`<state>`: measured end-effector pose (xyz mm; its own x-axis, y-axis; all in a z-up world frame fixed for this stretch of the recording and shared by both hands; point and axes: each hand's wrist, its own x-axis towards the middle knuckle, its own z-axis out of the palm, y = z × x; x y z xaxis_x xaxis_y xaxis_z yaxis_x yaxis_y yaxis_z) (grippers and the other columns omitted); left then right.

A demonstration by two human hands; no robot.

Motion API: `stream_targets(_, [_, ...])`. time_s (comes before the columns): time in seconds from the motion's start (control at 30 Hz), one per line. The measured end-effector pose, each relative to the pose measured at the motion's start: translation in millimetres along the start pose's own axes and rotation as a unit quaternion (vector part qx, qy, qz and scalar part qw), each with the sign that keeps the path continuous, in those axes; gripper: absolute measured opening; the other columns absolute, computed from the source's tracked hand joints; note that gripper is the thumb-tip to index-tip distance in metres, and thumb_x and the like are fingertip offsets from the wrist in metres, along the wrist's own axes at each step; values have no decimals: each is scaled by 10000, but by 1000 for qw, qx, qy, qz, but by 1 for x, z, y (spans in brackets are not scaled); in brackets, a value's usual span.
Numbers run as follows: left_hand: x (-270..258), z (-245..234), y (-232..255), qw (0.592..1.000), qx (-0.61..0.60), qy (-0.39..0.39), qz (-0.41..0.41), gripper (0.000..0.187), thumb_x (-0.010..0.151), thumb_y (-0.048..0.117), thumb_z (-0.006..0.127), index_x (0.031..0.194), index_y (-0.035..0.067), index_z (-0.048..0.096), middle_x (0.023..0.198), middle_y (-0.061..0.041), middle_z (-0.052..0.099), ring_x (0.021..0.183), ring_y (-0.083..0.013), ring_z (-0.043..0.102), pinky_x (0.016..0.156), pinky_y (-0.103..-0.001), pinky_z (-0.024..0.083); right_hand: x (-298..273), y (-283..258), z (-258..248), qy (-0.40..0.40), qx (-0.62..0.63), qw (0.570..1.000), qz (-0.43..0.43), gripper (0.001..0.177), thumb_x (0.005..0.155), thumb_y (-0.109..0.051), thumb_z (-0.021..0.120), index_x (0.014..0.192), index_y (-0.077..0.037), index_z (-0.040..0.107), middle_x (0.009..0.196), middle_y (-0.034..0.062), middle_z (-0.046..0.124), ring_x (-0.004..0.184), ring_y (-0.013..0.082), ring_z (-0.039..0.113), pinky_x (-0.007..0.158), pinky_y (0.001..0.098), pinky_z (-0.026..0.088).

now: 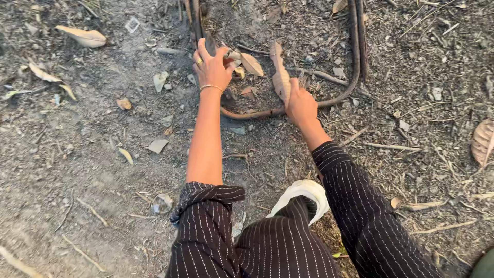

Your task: The person picks up dried leaves and small branches from the ground by hand and places them into a large plastic bucket.

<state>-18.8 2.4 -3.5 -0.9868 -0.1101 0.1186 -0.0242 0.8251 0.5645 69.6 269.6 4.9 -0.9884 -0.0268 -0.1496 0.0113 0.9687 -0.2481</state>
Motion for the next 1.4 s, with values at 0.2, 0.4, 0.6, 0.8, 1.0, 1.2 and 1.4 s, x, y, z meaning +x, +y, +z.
stream_targets(0.2, [17,45,-32,996,-50,12,-78,244,845,146,810,1084,140,764,1279,-207,559,1154,-401,609,990,-471,511,2,3,1,-3,9,999,35,339,976,-73,589,1296,-104,481,915,222,695,868,461,683,739,576,523])
stream_targets(0.4, [19,57,-31,987,-3,80,-138,165,859,150,760,906,-7,738,1036,-198,658,909,-384,691,785,-462,560,-2,0,-4,37,50,998,2,431,837,-246,786,1103,-65,499,940,205,688,891,447,681,742,552,536])
stream_targets(0.6, [4,25,2,988,-31,125,-84,58,883,97,718,907,70,763,967,-141,701,860,-335,703,751,-451,563,7,-3,3,26,-22,999,20,412,849,-213,774,1099,-13,515,1027,219,665,945,433,678,764,535,556])
stream_targets(0.8, [9,30,24,984,-146,106,-6,103,873,125,780,914,60,712,992,-139,715,917,-331,711,829,-443,561,9,4,0,42,-16,999,27,409,867,-249,786,1090,-32,522,1060,195,653,948,416,672,763,529,551])
stream_targets(1.0, [23,58,-13,983,-82,-37,-163,862,683,166,920,1307,-13,352,1089,-288,665,1003,-458,661,839,-490,539,11,-3,-6,72,0,997,-25,536,783,-342,874,1089,-69,530,1078,145,558,994,386,638,703,494,558])
stream_targets(1.2, [14,68,-9,969,-139,-141,-151,948,672,342,969,1355,14,400,1234,-273,673,1158,-447,658,992,-484,534,15,-4,5,68,-10,998,1,510,760,-264,885,1068,-67,530,1136,146,500,1039,386,615,742,483,561])
stream_targets(1.4, [2,63,11,983,-137,-82,-95,909,611,461,976,1315,70,556,1281,-208,471,1150,-367,564,971,-453,501,24,3,13,65,114,991,17,377,829,-157,854,1062,-61,574,1010,141,646,942,346,662,774,475,530])
